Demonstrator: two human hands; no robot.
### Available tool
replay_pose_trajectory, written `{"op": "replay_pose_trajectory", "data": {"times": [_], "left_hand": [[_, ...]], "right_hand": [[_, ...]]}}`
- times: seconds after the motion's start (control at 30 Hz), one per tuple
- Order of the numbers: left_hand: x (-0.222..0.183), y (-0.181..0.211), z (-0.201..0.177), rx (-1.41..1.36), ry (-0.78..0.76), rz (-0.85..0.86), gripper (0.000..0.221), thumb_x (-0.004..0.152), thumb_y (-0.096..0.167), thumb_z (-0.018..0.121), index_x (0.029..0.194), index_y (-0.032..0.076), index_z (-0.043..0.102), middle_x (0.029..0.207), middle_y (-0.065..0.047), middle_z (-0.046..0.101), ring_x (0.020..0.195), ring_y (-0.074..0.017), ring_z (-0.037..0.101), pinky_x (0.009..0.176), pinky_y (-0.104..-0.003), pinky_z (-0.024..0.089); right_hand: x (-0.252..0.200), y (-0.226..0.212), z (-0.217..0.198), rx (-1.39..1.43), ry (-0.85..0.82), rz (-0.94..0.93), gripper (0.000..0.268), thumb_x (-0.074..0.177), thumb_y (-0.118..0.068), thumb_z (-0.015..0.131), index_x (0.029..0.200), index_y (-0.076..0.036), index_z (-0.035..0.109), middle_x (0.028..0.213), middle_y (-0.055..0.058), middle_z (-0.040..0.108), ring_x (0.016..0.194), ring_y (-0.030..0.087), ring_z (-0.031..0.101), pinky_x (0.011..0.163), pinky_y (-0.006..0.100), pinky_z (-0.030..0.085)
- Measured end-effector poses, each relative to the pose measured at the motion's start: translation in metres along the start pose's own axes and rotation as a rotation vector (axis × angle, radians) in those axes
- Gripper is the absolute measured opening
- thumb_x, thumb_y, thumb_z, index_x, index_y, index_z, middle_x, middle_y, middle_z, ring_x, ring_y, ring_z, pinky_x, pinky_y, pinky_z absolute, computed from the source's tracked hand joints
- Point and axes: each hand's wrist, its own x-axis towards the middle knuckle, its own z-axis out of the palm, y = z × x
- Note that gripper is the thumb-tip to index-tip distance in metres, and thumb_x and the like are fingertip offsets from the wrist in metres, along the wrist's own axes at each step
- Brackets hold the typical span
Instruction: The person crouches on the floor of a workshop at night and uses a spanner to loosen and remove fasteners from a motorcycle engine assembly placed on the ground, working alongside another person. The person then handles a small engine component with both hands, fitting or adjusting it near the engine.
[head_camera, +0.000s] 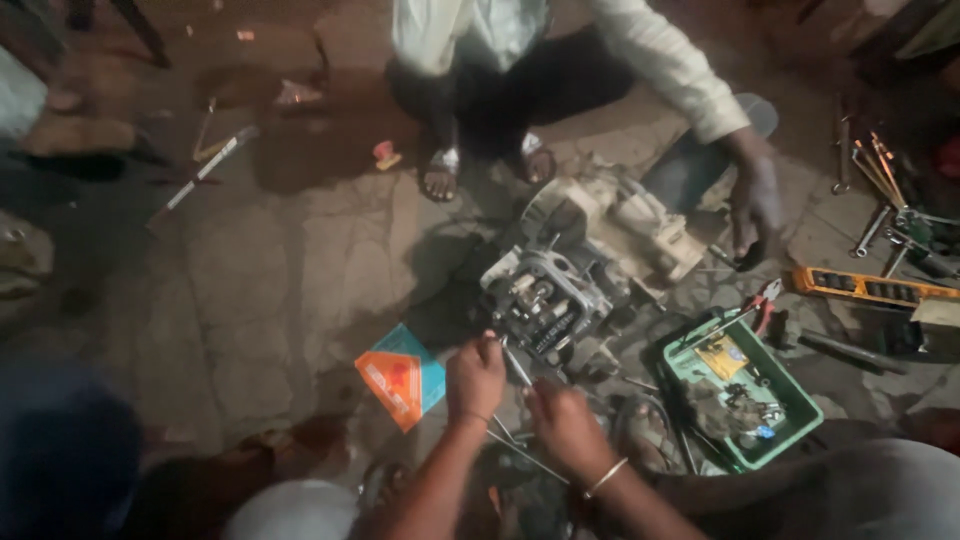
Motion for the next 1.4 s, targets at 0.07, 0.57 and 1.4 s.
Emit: {"op": "replay_pose_trajectory", "data": {"times": [0.07,0.57,1.4], "left_hand": [[-0.001,-0.004,-0.005,-0.029,-0.052,-0.009,0.048,0.098,0.041,0.049,0.082,0.001,0.07,0.083,-0.026,0.071,0.084,-0.0459,0.069,0.075,-0.053,0.052],[-0.013,-0.022,-0.016,-0.006,-0.177,0.042,0.053,0.086,0.052,0.071,0.1,0.0,0.069,0.095,-0.022,0.074,0.093,-0.0398,0.072,0.082,-0.045,0.056],[0.002,-0.008,0.026,0.02,0.109,0.284,0.018,0.084,0.014,0.073,0.095,0.0,0.073,0.094,-0.022,0.073,0.088,-0.038,0.07,0.078,-0.045,0.055]], "right_hand": [[-0.006,-0.007,-0.011,-0.037,-0.056,-0.093,0.02,0.094,-0.021,0.062,0.099,-0.003,0.067,0.072,0.023,0.068,0.066,0.041,0.068,0.061,0.05,0.052],[-0.054,0.092,0.019,0.369,-0.431,0.493,0.023,0.092,-0.025,0.067,0.104,-0.006,0.074,0.088,0.011,0.075,0.076,0.019,0.065,0.074,0.037,0.053],[-0.042,0.172,0.082,-0.368,-0.528,-0.006,0.022,0.083,-0.021,0.07,0.103,-0.011,0.07,0.103,0.019,0.071,0.097,0.04,0.069,0.083,0.052,0.055]]}}
